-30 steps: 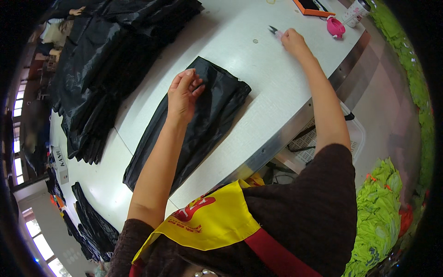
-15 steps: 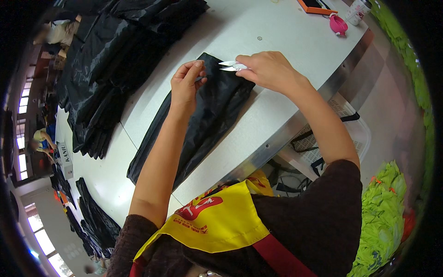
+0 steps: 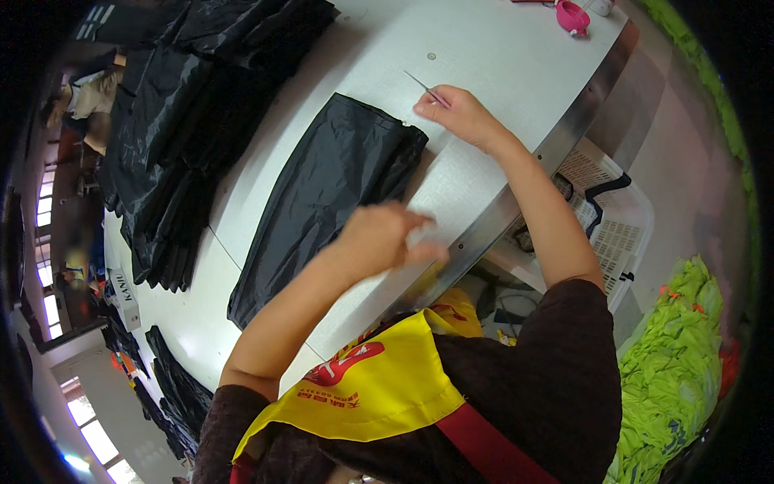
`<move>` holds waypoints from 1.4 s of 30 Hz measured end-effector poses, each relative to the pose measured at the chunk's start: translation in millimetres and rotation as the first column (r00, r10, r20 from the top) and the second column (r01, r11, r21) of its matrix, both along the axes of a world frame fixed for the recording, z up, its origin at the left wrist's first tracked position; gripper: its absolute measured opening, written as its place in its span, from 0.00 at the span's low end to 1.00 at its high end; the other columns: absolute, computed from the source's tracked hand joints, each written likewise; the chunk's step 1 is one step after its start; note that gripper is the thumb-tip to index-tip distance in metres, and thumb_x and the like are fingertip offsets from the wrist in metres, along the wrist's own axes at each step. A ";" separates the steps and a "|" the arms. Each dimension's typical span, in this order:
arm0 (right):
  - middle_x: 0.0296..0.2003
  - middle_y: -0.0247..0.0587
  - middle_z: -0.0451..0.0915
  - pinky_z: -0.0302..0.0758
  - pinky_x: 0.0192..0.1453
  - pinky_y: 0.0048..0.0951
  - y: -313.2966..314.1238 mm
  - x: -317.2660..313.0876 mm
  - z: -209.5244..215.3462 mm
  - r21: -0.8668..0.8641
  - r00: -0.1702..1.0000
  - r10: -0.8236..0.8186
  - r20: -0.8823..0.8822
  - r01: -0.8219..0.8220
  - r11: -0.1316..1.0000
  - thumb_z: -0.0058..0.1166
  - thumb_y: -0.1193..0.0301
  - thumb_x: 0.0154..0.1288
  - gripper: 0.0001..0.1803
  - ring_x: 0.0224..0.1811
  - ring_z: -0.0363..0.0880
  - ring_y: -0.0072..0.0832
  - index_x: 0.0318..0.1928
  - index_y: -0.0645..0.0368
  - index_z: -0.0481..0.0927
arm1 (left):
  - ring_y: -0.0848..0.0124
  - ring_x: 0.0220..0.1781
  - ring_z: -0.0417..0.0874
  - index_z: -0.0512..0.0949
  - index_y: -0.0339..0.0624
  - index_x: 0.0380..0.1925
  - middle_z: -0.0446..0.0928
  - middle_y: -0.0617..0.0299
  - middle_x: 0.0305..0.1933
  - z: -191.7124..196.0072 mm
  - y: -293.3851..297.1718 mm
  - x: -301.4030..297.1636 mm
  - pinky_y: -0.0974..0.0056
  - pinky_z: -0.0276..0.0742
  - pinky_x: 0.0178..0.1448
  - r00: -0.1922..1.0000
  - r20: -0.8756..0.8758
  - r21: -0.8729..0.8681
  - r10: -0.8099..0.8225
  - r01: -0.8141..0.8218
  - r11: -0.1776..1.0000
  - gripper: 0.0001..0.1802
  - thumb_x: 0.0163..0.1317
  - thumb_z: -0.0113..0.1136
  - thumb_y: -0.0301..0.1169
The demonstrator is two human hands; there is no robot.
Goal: The person folds black trousers on a white table. They lay each pair flat, fold the legs together, fold the garment in half or thirds, and place the folded item into a white basket. The process repeats for multiple pairs.
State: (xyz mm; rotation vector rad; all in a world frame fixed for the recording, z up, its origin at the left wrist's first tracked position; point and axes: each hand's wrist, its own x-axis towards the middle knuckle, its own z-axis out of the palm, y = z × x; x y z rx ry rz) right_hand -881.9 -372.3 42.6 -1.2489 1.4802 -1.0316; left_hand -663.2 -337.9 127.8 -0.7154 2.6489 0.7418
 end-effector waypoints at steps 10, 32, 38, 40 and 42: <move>0.28 0.31 0.77 0.69 0.36 0.24 -13.9 18.4 -0.5 0.029 0.984 0.082 -0.158 -0.078 0.997 0.53 0.67 0.60 0.10 0.31 0.71 0.19 0.35 0.62 0.78 | 0.58 0.45 0.77 0.74 0.41 0.41 0.74 0.57 0.46 -42.1 -82.5 -21.6 0.57 0.75 0.45 0.871 -0.444 -0.340 0.211 -0.382 0.859 0.22 0.47 0.67 0.37; 0.22 0.26 0.69 0.64 0.31 0.21 -11.3 17.7 37.5 -0.151 1.000 -0.030 0.008 0.030 0.988 0.46 0.61 0.67 0.15 0.26 0.63 0.17 0.34 0.59 0.76 | 0.78 0.32 0.74 0.81 0.39 0.35 0.76 0.68 0.31 -36.4 -108.0 -18.8 0.70 0.74 0.38 0.285 -0.389 0.732 0.876 -0.481 0.482 0.10 0.61 0.58 0.34; 0.20 0.42 0.74 0.69 0.32 0.31 -6.3 -4.3 25.0 -0.031 0.891 0.133 -0.433 -0.163 0.986 0.45 0.51 0.66 0.23 0.24 0.71 0.33 0.32 0.62 0.77 | 0.80 0.32 0.73 0.81 0.40 0.36 0.78 0.67 0.31 -31.3 -109.6 -15.1 0.73 0.71 0.38 0.252 -0.396 0.757 0.883 -0.454 0.469 0.10 0.60 0.58 0.34; 0.20 0.44 0.75 0.70 0.32 0.33 -6.5 0.1 27.1 -0.079 0.843 0.152 -0.516 -0.224 0.972 0.45 0.51 0.65 0.23 0.24 0.73 0.37 0.31 0.60 0.77 | 0.80 0.32 0.72 0.81 0.39 0.36 0.79 0.65 0.32 -29.3 -108.1 -16.8 0.74 0.69 0.37 0.265 -0.415 0.740 0.870 -0.459 0.492 0.10 0.60 0.59 0.34; 0.21 0.45 0.76 0.70 0.32 0.35 -9.6 6.1 30.4 -0.096 0.797 0.161 -0.582 -0.264 0.960 0.45 0.51 0.65 0.23 0.25 0.75 0.39 0.31 0.60 0.77 | 0.80 0.31 0.72 0.81 0.39 0.36 0.80 0.64 0.33 -28.4 -108.0 -18.6 0.75 0.67 0.36 0.295 -0.447 0.704 0.845 -0.466 0.535 0.10 0.60 0.59 0.34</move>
